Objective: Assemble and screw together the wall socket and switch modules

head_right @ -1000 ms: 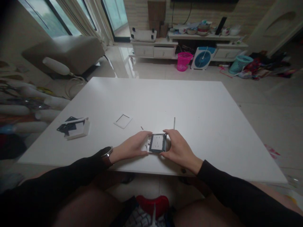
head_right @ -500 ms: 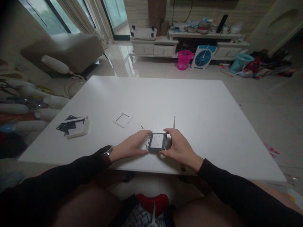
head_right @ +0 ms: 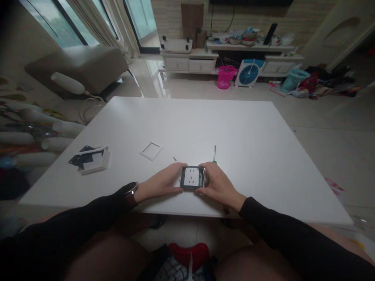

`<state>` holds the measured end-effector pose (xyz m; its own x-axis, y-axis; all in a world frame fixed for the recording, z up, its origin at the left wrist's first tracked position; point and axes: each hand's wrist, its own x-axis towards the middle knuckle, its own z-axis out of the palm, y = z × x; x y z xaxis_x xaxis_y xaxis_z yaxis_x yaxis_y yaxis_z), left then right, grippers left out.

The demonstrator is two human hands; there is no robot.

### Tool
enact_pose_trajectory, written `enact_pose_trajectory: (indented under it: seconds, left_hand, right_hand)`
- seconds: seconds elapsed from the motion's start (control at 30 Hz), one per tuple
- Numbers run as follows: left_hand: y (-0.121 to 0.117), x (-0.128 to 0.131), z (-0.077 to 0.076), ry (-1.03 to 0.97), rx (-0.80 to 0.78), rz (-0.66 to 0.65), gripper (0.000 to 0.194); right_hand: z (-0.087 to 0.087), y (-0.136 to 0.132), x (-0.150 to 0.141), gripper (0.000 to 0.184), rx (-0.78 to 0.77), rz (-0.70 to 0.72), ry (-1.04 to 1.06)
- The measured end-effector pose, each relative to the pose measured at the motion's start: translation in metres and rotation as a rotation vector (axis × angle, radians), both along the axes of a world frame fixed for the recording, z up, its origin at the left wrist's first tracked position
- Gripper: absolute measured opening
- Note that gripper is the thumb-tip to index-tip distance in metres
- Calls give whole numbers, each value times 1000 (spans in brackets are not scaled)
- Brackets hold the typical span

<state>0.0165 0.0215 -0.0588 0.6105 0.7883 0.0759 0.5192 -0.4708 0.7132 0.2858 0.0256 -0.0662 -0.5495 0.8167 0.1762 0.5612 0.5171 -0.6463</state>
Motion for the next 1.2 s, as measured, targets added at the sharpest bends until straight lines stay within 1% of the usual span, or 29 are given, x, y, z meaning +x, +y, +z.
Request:
enact_pose_trajectory:
  seconds: [0.1,0.23,0.4,0.57,0.67,0.9,1.1,1.2]
  left_hand:
    - [-1,0,1,13,3,-7,69]
    - [-3,0,0,37,26,-25,74]
    - [-3,0,-2,68,35,-20,74]
    - [-1,0,-3,40,31,-49,71]
    - [0,0,-3,45,28,-54,71]
    - [-1,2,1,41,5,-29,66]
    - [-2,2,-1,62,-1,-19,71]
    - [-2,3,-2,69,-4,-22,70]
  right_hand:
    - [-1,3,-1,68,-10,24,-35]
    - [1,4,-2,64,-12,58,-82]
    - [3,2,-2,61,0,50,-108]
    - [-4,2,0,73,25,63,-73]
    - [-6,2,0,74,7,59,-92]
    - [1,3,-4,61,-5,71,-104]
    - [4,3,-5,61,-58,63,-88]
    - [6,2,-6,62,-58,65,-90]
